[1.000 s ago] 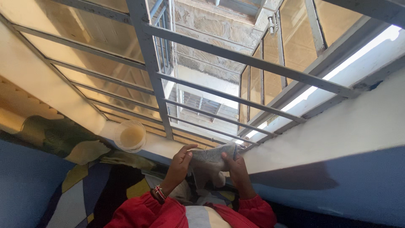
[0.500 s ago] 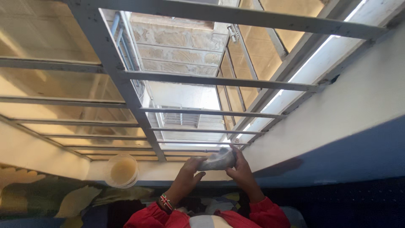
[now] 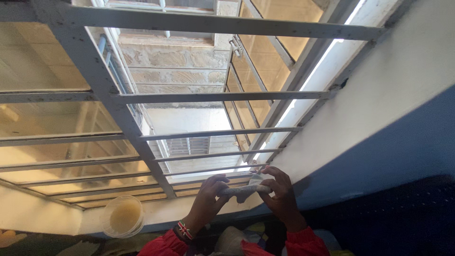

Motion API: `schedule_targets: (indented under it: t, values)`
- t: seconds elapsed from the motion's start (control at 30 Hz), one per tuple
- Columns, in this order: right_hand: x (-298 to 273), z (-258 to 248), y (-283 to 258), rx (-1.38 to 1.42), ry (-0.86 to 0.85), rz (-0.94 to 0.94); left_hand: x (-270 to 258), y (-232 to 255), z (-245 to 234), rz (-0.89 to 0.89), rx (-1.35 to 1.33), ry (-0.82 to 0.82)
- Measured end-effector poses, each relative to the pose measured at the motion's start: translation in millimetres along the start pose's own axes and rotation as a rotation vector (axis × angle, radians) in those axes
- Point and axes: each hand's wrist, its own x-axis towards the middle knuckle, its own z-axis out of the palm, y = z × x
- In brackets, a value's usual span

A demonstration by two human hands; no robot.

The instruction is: The person wipes a window frame and the bars of a security gate with a cloth, dipping the cloth into a bowl of liquid.

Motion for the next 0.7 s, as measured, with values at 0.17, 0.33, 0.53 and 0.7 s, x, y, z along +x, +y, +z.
schedule_targets:
  t: [0.17, 0.33, 0.53, 0.7]
  values:
    - [10, -14, 10, 0.138, 0.075, 0.113, 2, -8, 35, -0.369, -0.406, -0.205]
    - [52, -69, 6, -0.029, 0.175, -0.194, 25, 13, 67, -0.527, -0.967, -0.005]
    - [94, -142, 34, -0.175, 0.482, -0.363, 68, 71, 81, -0.147, -0.925, 0.073]
    - [116, -142, 52, -0.454, 0.696, -0.309, 100, 91, 99, -0.113, -1.045, 0.135]
